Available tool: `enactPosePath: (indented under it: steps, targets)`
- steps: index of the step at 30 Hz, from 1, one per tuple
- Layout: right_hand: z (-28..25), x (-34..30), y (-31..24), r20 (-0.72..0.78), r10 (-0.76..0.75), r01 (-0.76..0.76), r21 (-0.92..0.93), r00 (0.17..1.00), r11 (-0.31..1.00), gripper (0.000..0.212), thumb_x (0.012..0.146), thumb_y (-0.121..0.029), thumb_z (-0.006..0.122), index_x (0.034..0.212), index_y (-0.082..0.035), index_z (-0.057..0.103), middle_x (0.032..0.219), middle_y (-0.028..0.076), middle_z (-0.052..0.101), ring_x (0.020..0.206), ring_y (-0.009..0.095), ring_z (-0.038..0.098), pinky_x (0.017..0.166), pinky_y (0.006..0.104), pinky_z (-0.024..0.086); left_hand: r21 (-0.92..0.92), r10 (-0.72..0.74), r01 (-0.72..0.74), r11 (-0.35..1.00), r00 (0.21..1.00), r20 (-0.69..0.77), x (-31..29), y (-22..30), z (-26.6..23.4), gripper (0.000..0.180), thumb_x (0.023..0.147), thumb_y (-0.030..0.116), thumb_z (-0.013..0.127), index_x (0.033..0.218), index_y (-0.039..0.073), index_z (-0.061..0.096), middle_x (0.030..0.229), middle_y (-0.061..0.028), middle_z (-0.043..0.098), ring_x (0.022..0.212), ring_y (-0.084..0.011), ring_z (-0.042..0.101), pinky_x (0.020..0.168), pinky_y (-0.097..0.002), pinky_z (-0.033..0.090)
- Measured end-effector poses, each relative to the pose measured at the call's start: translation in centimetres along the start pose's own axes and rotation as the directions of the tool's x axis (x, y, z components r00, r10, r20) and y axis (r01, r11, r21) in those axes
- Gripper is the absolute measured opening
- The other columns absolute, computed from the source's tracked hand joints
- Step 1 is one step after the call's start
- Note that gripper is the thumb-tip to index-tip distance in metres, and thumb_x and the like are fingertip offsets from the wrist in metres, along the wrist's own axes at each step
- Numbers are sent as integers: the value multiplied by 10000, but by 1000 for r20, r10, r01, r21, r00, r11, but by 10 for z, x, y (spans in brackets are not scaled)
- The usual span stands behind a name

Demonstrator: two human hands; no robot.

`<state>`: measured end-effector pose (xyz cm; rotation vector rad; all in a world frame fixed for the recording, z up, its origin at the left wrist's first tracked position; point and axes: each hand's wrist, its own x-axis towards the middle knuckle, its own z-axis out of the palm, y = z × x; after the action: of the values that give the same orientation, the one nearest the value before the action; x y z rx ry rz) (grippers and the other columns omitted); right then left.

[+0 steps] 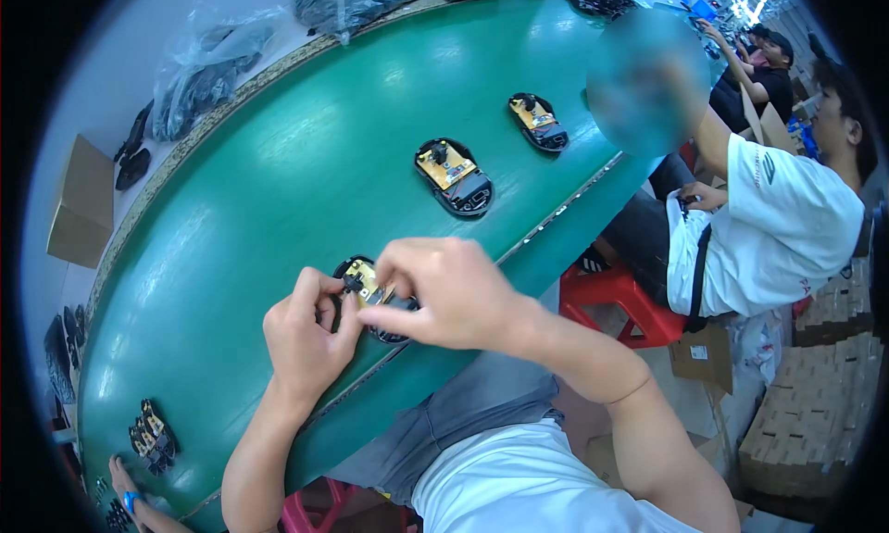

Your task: Assembling handheld electronic devices by fitting internal components and casings together

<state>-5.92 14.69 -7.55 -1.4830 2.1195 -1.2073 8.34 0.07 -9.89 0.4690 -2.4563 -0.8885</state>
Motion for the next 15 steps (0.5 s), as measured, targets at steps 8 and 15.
enactPosePath:
  steps: [8,15]
  targets:
    - [35,-10,-4,-261,-95,82,-62,961,995,191,817,-95,740,967,-44,632,925,102,619,826,300,634,752,408,519,-98,24,-23,995,1000,3,-3,-8,-8,42,884,16,676,888,17,634,541,-25,458,448,-109,427,459,-282,341]
    - [31,-19,-3,-272,-33,22,-42,962,999,192,811,-75,719,974,-29,628,911,103,634,819,306,627,758,415,511,-86,36,-34,996,999,17,-5,-9,-7,66,863,17,682,857,29,617,499,-8,414,421,-102,394,445,-283,321]
